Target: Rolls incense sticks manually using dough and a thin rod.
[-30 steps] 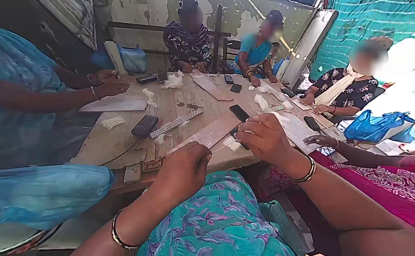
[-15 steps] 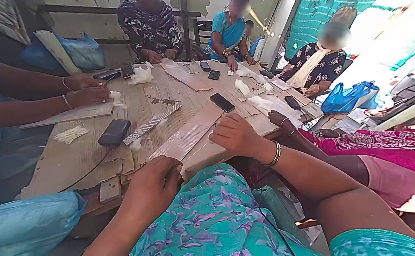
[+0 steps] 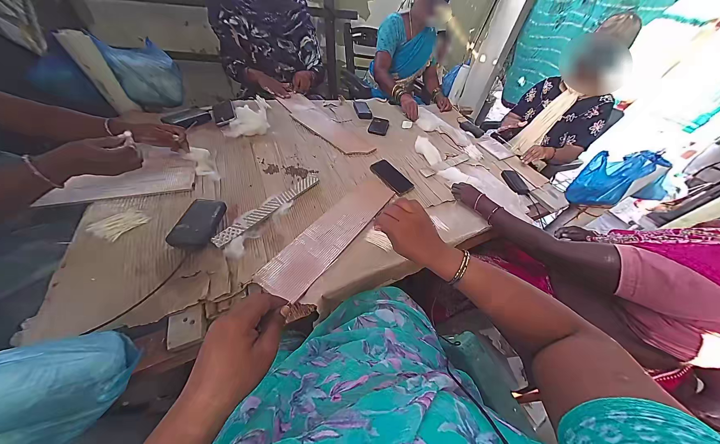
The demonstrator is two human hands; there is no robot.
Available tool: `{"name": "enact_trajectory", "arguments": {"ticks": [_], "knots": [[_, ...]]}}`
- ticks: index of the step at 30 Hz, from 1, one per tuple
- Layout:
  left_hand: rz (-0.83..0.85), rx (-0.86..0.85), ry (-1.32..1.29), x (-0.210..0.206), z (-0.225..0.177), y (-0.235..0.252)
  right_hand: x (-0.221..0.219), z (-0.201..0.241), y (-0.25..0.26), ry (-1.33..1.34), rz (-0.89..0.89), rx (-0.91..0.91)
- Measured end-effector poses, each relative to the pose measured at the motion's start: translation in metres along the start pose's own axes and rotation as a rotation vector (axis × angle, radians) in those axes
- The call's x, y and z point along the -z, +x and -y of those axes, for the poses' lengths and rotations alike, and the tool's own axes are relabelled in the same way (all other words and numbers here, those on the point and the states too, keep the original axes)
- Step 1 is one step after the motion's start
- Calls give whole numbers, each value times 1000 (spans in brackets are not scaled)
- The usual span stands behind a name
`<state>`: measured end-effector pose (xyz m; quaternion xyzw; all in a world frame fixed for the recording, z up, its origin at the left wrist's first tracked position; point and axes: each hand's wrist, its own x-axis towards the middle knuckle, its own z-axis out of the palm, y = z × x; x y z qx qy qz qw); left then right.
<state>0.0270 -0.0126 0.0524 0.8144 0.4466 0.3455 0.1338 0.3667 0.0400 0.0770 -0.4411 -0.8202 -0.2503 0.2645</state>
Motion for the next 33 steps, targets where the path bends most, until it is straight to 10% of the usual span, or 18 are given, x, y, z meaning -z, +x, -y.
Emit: {"name": "enact_trajectory", "arguments": {"ticks": [15, 21, 33], "knots": [[-127, 615, -423, -47, 83, -10, -90, 85, -19, 405, 551, 191], [-298, 948, -794, -33, 94, 7, -113, 64, -25, 347, 362, 12], [-285, 1024, -966, -51, 109, 13, -150, 53, 35, 366, 316, 117]]}}
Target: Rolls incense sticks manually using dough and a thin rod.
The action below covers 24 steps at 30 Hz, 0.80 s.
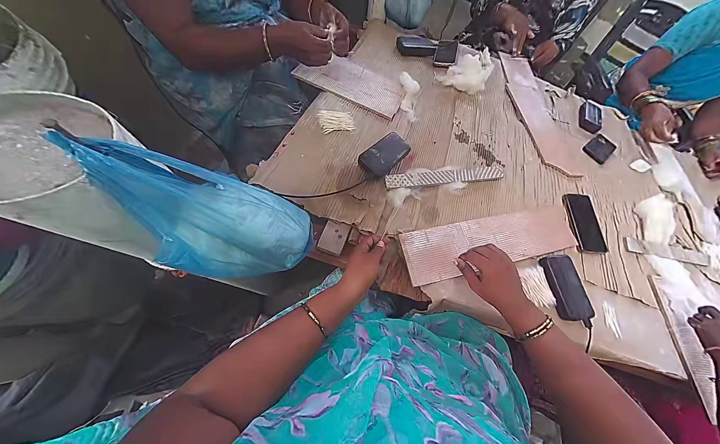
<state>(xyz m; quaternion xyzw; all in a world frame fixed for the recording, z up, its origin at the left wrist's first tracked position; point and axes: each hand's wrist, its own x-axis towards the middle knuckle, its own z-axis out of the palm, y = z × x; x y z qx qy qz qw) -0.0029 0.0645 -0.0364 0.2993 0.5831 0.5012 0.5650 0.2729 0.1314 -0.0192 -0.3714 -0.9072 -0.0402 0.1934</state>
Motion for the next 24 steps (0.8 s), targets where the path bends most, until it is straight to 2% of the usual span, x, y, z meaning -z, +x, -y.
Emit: {"name": "enact_trajectory", "arguments": {"ticks": [6, 9, 12, 17, 19, 21, 24], "knots": [[31, 14, -69, -2, 5, 2, -25, 12, 103, 48, 50, -46], [-39, 32, -236, -6, 10, 5, -53, 7, 137, 50, -36, 14], [-60, 37, -315, -9, 12, 2, -74, 4, 154, 65, -107, 63], [-50, 67, -326, -6, 10, 3, -88, 1, 154, 211, -158, -10], [-41, 70, -312, -5, 9, 3, -79, 5, 142, 395, -231, -103], [-39, 61, -298, -6, 8, 2, -65, 13, 128, 641, -314, -283], [-29, 34, -263, -6, 9, 0, -31, 32, 115, 1064, -394, -737]]}}
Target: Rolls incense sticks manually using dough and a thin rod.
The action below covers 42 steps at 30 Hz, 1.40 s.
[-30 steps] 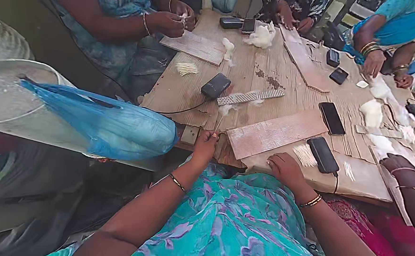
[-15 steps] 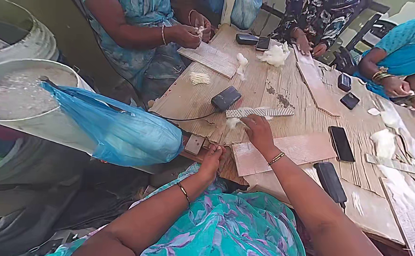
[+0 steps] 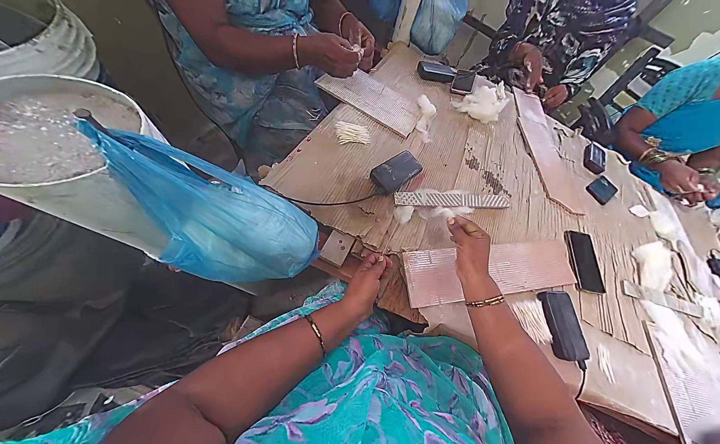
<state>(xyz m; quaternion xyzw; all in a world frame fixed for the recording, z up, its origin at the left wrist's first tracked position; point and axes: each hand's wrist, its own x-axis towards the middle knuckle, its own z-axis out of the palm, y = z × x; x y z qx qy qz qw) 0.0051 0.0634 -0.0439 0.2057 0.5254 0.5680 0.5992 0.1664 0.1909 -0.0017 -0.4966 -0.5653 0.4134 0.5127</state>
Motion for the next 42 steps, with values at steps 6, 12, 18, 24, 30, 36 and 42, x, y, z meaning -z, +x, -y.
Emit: {"name": "enact_trajectory", "arguments": {"ticks": [6, 12, 18, 24, 30, 36, 42], "knots": [[-7, -44, 56, 0, -2, -5, 35, 57, -28, 427, -107, -350], [16, -140, 108, -7, 1, -22, 67, 99, -62, 485, -52, -232], [142, -203, 142, -13, 20, -55, 66, 86, -122, 294, 176, -130], [286, -158, 158, -2, 34, -87, 58, 61, -170, 60, 463, -155], [355, -169, -9, 18, 28, -99, 49, 72, -186, -268, 631, -96], [422, -100, -125, 27, 26, -105, 40, 91, -191, -546, 728, 41], [546, -108, -147, 29, 23, -105, 41, 97, -186, -742, 731, 61]]}}
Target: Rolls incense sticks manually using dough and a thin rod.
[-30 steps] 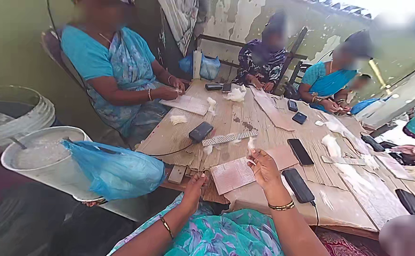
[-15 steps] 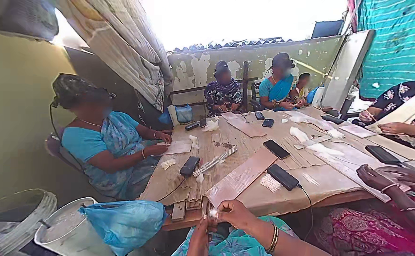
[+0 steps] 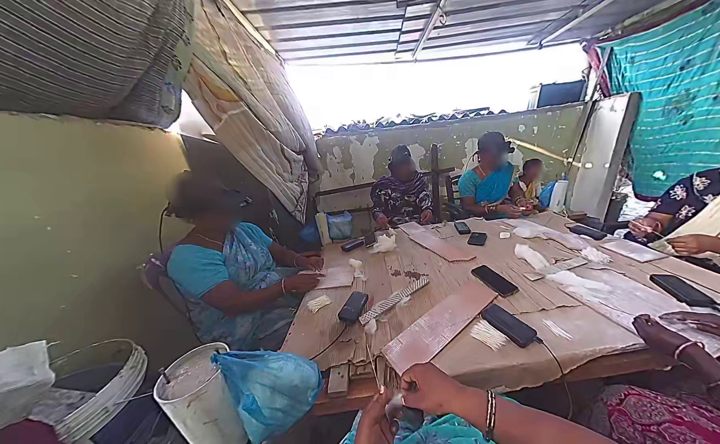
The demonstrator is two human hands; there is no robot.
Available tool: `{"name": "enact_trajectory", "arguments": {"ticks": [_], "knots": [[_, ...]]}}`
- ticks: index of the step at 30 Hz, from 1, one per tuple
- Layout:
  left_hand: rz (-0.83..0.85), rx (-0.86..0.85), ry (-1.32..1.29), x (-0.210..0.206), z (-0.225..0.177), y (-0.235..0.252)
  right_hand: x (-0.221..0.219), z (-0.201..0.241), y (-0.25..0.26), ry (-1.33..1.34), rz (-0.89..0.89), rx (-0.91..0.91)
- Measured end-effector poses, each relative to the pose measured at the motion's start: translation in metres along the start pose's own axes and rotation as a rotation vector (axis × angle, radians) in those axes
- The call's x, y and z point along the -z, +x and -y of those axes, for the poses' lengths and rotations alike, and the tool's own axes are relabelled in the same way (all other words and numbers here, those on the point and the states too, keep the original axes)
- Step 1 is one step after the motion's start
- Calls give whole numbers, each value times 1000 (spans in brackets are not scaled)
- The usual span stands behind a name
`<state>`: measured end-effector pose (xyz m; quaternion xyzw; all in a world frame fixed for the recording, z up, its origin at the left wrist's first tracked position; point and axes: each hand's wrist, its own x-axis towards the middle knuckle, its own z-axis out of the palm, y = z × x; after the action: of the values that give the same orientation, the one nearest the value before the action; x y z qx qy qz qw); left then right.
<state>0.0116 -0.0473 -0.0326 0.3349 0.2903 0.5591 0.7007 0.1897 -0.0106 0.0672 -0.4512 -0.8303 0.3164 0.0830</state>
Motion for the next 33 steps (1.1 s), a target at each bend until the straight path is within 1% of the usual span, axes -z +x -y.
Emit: {"name": "enact_trajectory", "arguments": {"ticks": [5, 11, 15, 19, 23, 26, 33], "knots": [[92, 27, 64, -1, 1, 0, 4, -4, -2, -86, 34, -9], [202, 37, 190, 5, 3, -2, 1, -13, -15, -69, 70, -50], [162, 72, 288, -2, 1, -7, -6, -14, -28, -20, 51, -82], [146, 46, 349, -17, -6, -11, -3, -11, -42, 21, 17, -83], [111, -18, 351, -45, -28, -22, 9, -3, -59, 124, -47, -63], [133, -84, 349, -65, -46, -23, 24, 5, -74, 208, -120, -51], [173, -161, 390, -101, -68, -19, 46, 16, -95, 582, -282, 10]]}}
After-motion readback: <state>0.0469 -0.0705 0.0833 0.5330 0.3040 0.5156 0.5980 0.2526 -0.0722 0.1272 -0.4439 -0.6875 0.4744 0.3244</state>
